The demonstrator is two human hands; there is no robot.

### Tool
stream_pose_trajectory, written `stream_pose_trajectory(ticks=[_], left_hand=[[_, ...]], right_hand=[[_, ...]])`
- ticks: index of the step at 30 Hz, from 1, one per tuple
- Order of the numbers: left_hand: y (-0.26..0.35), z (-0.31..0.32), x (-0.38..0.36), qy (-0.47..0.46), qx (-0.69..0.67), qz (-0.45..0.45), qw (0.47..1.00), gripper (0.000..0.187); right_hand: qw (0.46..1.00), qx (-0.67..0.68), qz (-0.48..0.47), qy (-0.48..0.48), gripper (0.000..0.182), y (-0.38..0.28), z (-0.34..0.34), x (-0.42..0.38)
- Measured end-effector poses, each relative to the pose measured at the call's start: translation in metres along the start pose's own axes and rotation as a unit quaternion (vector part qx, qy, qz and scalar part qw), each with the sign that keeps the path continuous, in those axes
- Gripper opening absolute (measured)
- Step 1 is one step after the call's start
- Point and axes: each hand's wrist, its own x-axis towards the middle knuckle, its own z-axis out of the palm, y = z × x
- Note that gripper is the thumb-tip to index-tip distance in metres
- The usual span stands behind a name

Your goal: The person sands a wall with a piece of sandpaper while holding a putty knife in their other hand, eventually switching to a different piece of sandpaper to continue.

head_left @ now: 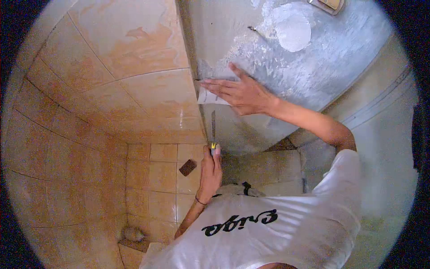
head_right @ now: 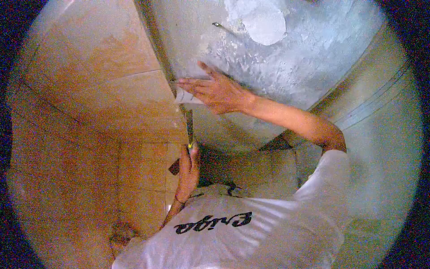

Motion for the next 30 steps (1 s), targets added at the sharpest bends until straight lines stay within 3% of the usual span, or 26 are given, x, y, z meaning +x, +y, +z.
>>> stream_pose_trajectory(ticks=[4,6,7,9,12,15,18,21,25,28,30], left_hand=[[-0.011,0.001,-0.002,0.031,0.048,-0.009,0.998,0.033],[-0.023,0.002,-0.002,0.084,0.128,0.147,0.977,0.033],[-0.019,0.0,-0.001,0.087,0.129,0.149,0.977,0.033],[-0.006,-0.003,-0.001,0.055,0.052,0.026,0.997,0.033],[-0.01,0.001,0.002,0.058,0.051,0.009,0.997,0.033],[-0.001,-0.002,0.007,0.029,0.002,0.027,0.999,0.034],[-0.006,0.0,0.008,0.016,-0.003,0.017,1.0,0.034],[-0.005,0.005,0.011,0.028,0.001,0.047,0.999,0.034],[0.001,0.002,0.008,-0.01,0.0,0.004,1.0,0.034],[-0.004,0.006,0.005,-0.006,0.009,-0.003,1.0,0.035],[-0.004,0.01,0.006,0.01,0.009,0.053,0.999,0.037]], right_hand=[[0.996,-0.079,0.038,0.025,0.077,-0.003,-0.001,0.001],[0.989,-0.14,-0.006,-0.047,0.078,-0.014,0.007,-0.003],[0.989,-0.142,-0.006,-0.044,0.078,-0.009,0.006,-0.001],[0.995,-0.098,0.027,0.008,0.078,0.004,-0.001,0.002],[0.995,-0.089,0.046,0.012,0.075,-0.001,-0.007,0.006],[0.998,-0.067,-0.014,-0.015,0.07,0.005,-0.006,-0.001],[0.996,-0.05,0.049,0.062,0.065,0.018,-0.028,0.009],[0.995,-0.097,0.008,-0.004,0.066,0.009,-0.024,0.004],[0.992,-0.112,0.016,0.061,0.07,0.023,-0.035,0.012],[0.997,-0.075,0.021,-0.01,0.073,0.017,-0.034,0.012],[0.996,-0.078,-0.031,0.007,0.073,0.025,-0.03,0.01]])
